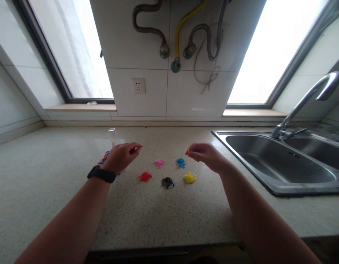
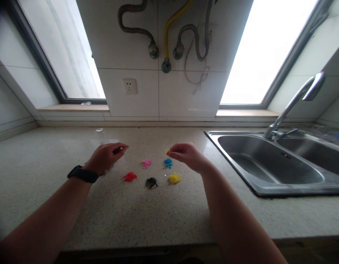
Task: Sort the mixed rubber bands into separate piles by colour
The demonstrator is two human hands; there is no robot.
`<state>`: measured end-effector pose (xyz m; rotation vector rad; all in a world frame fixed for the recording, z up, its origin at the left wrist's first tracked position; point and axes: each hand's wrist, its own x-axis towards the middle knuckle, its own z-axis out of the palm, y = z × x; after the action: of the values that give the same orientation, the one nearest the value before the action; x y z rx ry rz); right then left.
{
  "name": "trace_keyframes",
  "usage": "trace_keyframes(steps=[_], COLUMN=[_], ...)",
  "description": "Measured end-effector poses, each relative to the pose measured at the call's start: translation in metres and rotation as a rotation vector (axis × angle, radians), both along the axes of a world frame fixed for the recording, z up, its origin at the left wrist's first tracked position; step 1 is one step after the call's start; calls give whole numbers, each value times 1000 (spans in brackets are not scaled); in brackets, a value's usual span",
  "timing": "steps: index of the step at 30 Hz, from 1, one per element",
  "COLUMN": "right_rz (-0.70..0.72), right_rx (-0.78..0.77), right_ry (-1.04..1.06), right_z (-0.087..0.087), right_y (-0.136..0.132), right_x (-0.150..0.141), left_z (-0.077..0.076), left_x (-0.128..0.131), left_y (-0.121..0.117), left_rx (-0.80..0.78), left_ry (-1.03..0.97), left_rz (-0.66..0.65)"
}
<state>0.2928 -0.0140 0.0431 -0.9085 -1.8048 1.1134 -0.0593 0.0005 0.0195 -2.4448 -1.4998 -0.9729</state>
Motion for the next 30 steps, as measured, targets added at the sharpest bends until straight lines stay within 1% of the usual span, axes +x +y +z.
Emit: trace_keyframes(steps=[3,7,11,13,19,30], right_rz=[53,94,107,115,160,194], right_rx=[-8,6,83,96,59,81], right_ry=[-260,-527,-759,-825,-868,-727], right_z=[-5,-13,-11,-8,-8,-15], right_y=[4,8,7,6,6,10], right_x=[7,14,18,18,19,23], left_z=[-1,-2,-2,-2,-2,-2], left_x=[-1,-4,-5,-5,-7,-7], left_y=[1,3,4,4,5,3], left_rx=[-2,-6,-12,-12,-10,-24], left_ry=[-1,-8,-4,-1,2,-8], left_rz=[2,15,17,23,28,26])
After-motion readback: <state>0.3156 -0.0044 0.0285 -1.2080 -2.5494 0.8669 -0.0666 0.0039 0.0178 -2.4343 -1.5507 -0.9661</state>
